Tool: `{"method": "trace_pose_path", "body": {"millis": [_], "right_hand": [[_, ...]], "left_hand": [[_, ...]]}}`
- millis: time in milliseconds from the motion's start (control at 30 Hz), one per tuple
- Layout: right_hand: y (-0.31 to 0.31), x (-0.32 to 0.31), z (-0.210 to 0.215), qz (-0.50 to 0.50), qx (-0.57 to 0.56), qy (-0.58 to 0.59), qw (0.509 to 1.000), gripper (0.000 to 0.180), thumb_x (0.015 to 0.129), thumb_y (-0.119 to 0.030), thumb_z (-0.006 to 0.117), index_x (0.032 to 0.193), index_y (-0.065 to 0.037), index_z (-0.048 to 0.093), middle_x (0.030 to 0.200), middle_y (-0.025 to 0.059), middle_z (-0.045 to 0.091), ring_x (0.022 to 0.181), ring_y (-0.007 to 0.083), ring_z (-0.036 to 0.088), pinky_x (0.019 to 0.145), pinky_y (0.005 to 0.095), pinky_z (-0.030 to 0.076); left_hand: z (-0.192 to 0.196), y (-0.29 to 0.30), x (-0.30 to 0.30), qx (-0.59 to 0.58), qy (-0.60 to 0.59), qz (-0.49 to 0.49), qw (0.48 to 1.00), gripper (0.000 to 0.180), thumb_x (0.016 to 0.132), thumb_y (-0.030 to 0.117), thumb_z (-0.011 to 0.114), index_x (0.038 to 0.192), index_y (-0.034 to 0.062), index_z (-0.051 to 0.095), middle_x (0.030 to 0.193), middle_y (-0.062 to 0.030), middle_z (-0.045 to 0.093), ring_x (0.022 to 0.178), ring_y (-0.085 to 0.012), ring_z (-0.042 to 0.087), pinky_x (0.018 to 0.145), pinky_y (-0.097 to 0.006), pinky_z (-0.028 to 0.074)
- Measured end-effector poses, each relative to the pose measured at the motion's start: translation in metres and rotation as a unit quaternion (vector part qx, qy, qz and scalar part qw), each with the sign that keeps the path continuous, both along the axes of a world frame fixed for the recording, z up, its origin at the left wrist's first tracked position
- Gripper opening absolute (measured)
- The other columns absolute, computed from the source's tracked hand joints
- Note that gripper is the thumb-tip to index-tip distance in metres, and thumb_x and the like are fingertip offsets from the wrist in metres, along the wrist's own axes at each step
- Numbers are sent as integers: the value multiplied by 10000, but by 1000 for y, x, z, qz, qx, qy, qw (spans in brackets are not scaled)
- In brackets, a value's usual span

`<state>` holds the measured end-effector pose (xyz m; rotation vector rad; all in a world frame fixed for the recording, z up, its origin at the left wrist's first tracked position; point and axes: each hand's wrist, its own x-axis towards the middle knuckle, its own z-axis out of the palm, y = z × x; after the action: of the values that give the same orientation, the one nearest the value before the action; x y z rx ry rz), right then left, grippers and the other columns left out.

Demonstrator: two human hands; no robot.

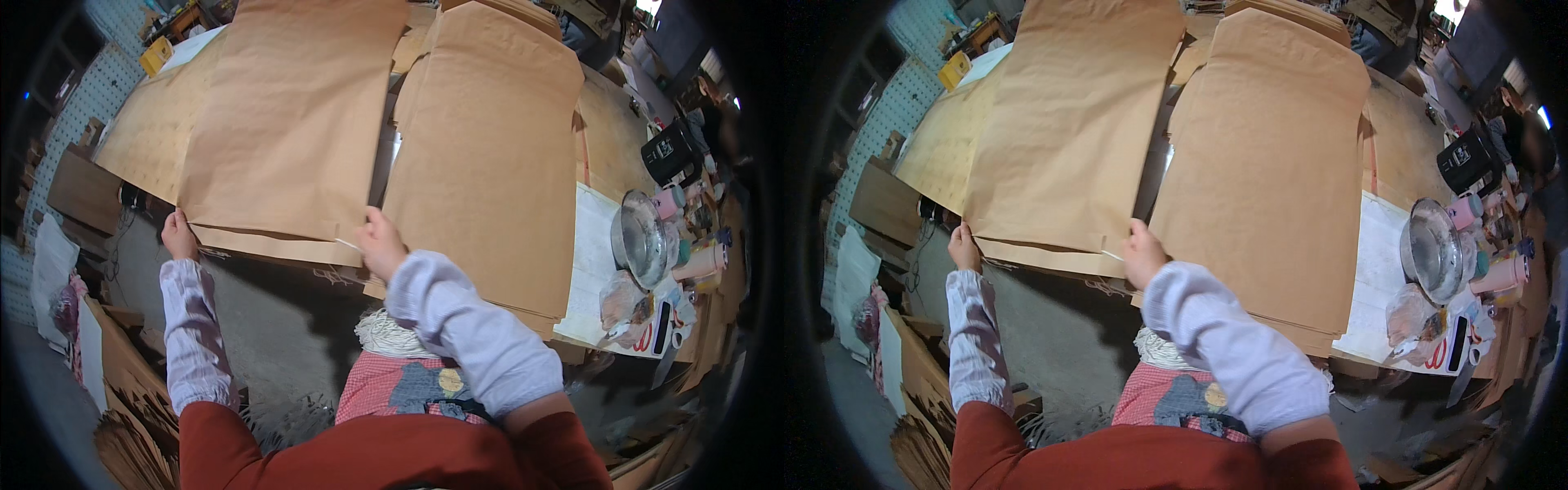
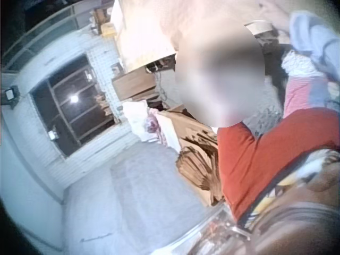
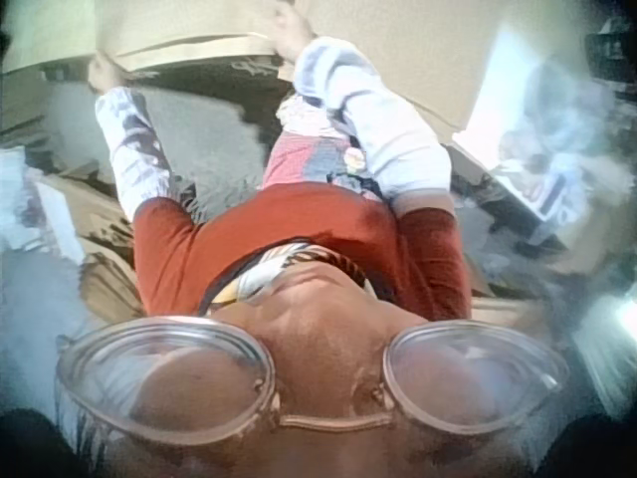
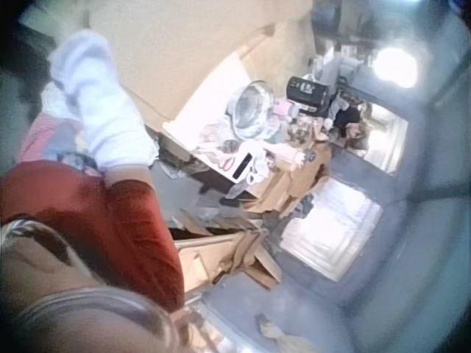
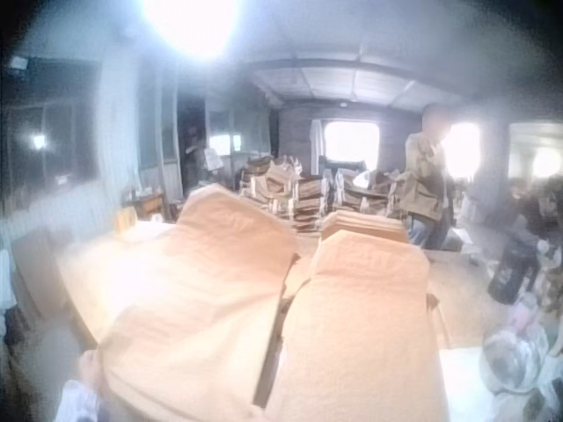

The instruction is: The person repeatedly applies glue to the edge of a flat brown paper package using a brush, then presses a white string along the glued edge to secure it. The person works on multiple packages in sequence, moving each finished unit aside and bringing a new one into position.

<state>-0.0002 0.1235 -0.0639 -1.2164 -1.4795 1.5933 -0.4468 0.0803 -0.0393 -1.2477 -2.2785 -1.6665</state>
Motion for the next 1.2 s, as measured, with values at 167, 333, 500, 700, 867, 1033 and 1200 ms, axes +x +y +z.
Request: {"method": "trace_pose_path", "body": {"millis": [167,333,500,700,867,1033,1200], "right_hand": [[-22,-33,16,60,-24,-45,997,390,935,-126,517,1302,-3,466,806,92,637,654,166,604,581,314,489],[-98,120,35,322,60,-12,945,432,924,-236,619,1277,-1,537,902,160,669,845,270,651,760,361,518],[-147,335,88,-267,81,-320,906,231,884,-76,589,1091,16,634,953,135,661,853,249,633,762,320,498],[-173,439,93,-168,181,-709,660,492,802,-22,621,1278,-135,576,1027,145,550,951,342,574,791,411,488],[-154,473,106,-481,301,-387,727,172,835,-56,705,998,-30,656,874,46,630,736,158,587,669,291,474],[-61,519,112,-542,226,-230,776,231,792,-146,790,878,18,652,678,40,642,538,99,582,495,249,461],[-8,550,69,-499,121,-323,795,306,808,-244,774,818,49,684,661,79,675,498,124,619,454,280,475]], "left_hand": [[-28,26,-83,-189,117,114,968,352,950,317,571,959,-21,673,833,-152,690,734,-245,637,704,-380,501],[-14,27,-23,-300,291,294,859,358,925,337,567,1113,44,651,1105,-176,657,1057,-348,599,867,-464,483],[11,-16,173,-128,157,-135,970,130,887,101,659,987,21,675,890,-115,691,819,-234,670,761,-325,514],[22,-44,379,-40,290,-479,828,171,715,60,743,845,44,633,806,-108,619,723,-296,604,603,-394,468],[20,-79,430,-45,231,-638,733,195,678,26,733,841,49,628,779,-101,592,689,-296,575,568,-400,437],[-27,-104,437,-175,265,-657,684,140,707,82,719,820,38,650,743,-103,596,676,-324,583,594,-434,467],[-52,-116,427,-154,239,-635,719,140,714,133,744,799,59,661,724,-99,601,670,-310,590,573,-407,467]]}}
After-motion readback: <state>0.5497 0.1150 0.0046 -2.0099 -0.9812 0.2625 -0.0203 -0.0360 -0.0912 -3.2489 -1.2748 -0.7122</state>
